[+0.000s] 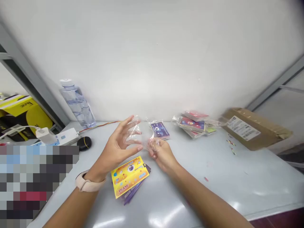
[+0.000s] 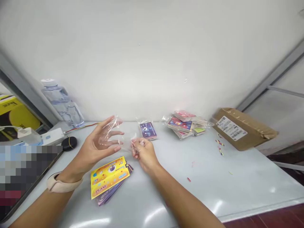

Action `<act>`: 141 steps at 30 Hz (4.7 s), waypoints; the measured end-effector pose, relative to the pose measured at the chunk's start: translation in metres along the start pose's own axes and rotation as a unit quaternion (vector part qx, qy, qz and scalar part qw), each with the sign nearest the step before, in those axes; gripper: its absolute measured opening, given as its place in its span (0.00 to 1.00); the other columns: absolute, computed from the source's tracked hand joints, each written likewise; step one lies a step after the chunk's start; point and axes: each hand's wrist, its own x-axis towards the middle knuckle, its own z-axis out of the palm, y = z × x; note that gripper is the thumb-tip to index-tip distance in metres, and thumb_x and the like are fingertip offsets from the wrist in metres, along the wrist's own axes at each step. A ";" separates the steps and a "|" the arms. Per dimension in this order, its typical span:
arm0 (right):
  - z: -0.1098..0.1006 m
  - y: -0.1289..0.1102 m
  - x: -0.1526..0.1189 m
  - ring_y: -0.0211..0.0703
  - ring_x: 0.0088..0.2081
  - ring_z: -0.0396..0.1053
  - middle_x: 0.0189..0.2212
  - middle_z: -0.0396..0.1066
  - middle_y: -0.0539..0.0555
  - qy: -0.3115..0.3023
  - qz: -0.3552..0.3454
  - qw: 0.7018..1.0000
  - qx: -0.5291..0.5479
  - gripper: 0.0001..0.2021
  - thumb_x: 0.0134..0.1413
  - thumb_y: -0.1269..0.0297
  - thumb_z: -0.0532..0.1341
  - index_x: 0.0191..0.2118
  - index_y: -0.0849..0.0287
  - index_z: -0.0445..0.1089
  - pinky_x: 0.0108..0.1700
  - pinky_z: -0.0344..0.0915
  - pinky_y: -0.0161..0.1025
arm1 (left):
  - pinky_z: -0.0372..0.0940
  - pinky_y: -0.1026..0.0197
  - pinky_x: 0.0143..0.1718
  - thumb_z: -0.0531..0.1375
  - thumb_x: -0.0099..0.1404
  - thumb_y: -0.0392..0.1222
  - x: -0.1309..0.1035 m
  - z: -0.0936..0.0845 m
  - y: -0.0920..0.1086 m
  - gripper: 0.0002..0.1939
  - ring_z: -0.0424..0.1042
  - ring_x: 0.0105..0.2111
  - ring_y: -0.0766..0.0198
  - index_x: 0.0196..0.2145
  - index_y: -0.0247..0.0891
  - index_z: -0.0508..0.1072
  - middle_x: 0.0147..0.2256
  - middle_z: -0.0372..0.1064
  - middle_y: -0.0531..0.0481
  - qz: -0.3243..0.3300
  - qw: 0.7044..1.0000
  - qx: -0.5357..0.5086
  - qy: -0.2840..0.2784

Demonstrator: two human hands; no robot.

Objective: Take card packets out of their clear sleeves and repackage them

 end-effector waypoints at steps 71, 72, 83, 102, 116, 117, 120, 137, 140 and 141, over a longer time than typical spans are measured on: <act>0.045 -0.070 0.017 0.45 0.29 0.74 0.23 0.73 0.53 -0.084 -0.293 0.944 -0.125 0.25 0.66 0.43 0.60 0.25 0.56 0.72 0.40 0.69 0.44 | 0.69 0.48 0.47 0.69 0.59 0.49 0.000 -0.014 -0.019 0.27 0.75 0.46 0.49 0.53 0.39 0.68 0.47 0.75 0.45 -0.050 0.888 0.456 -0.041; 0.039 -0.069 0.016 0.43 0.27 0.72 0.23 0.73 0.52 -0.057 -0.287 0.947 -0.136 0.22 0.65 0.44 0.62 0.26 0.56 0.72 0.37 0.68 0.43 | 0.69 0.48 0.48 0.69 0.59 0.49 0.000 -0.015 -0.019 0.28 0.75 0.46 0.49 0.54 0.39 0.68 0.48 0.75 0.45 -0.049 0.886 0.459 -0.035; -0.009 -0.020 -0.015 0.38 0.24 0.60 0.21 0.67 0.48 -0.212 -0.007 0.842 -0.496 0.15 0.56 0.53 0.71 0.29 0.57 0.72 0.26 0.52 0.37 | 0.68 0.45 0.51 0.69 0.62 0.47 0.002 -0.025 -0.028 0.28 0.75 0.50 0.47 0.56 0.39 0.66 0.51 0.74 0.43 -0.048 0.870 0.488 0.048; -0.026 -0.042 -0.005 0.49 0.33 0.78 0.29 0.78 0.55 0.160 -0.296 0.902 -0.272 0.23 0.50 0.41 0.74 0.35 0.57 0.72 0.35 0.72 0.42 | 0.64 0.43 0.56 0.69 0.61 0.48 -0.001 -0.020 -0.034 0.33 0.70 0.56 0.43 0.60 0.38 0.64 0.55 0.70 0.38 0.001 0.821 0.571 -0.002; -0.012 -0.023 -0.017 0.50 0.44 0.73 0.44 0.79 0.57 -0.017 -0.339 0.832 -0.439 0.13 0.70 0.53 0.60 0.46 0.54 0.78 0.43 0.66 0.45 | 0.63 0.48 0.48 0.62 0.64 0.40 -0.003 -0.008 -0.026 0.19 0.69 0.48 0.47 0.51 0.38 0.66 0.48 0.71 0.41 0.058 0.804 0.592 -0.026; -0.013 -0.024 -0.018 0.48 0.40 0.71 0.40 0.77 0.56 0.017 -0.341 0.838 -0.425 0.13 0.69 0.52 0.60 0.43 0.55 0.77 0.41 0.65 0.44 | 0.63 0.47 0.48 0.62 0.64 0.40 -0.002 -0.011 -0.027 0.19 0.69 0.48 0.46 0.51 0.38 0.66 0.48 0.71 0.41 0.048 0.800 0.598 -0.012; -0.014 -0.025 -0.020 0.43 0.30 0.64 0.26 0.69 0.51 0.002 -0.280 0.850 -0.446 0.17 0.67 0.49 0.62 0.32 0.55 0.71 0.36 0.61 0.41 | 0.63 0.46 0.48 0.62 0.64 0.39 0.000 -0.017 -0.030 0.19 0.70 0.49 0.45 0.51 0.37 0.65 0.48 0.71 0.40 0.014 0.789 0.614 0.026; -0.018 -0.040 -0.013 0.41 0.28 0.70 0.28 0.76 0.52 -0.135 -0.057 0.950 -0.277 0.19 0.50 0.48 0.76 0.34 0.58 0.74 0.32 0.65 0.38 | 0.63 0.45 0.50 0.62 0.65 0.40 0.000 -0.020 -0.028 0.19 0.70 0.51 0.43 0.52 0.37 0.65 0.51 0.72 0.38 -0.016 0.780 0.625 0.038; -0.026 -0.044 -0.006 0.41 0.27 0.70 0.25 0.74 0.49 0.041 -0.187 0.963 -0.190 0.20 0.49 0.47 0.76 0.37 0.56 0.73 0.31 0.67 0.39 | 0.63 0.45 0.49 0.61 0.65 0.40 0.000 -0.019 -0.028 0.19 0.70 0.50 0.43 0.53 0.36 0.65 0.50 0.72 0.38 -0.016 0.778 0.628 0.033; -0.028 -0.044 -0.005 0.41 0.27 0.70 0.25 0.74 0.49 0.100 -0.228 0.953 -0.172 0.21 0.49 0.47 0.76 0.38 0.56 0.73 0.32 0.67 0.39 | 0.63 0.45 0.48 0.62 0.65 0.39 0.000 -0.019 -0.027 0.20 0.70 0.50 0.43 0.53 0.36 0.65 0.50 0.72 0.38 -0.015 0.777 0.629 0.028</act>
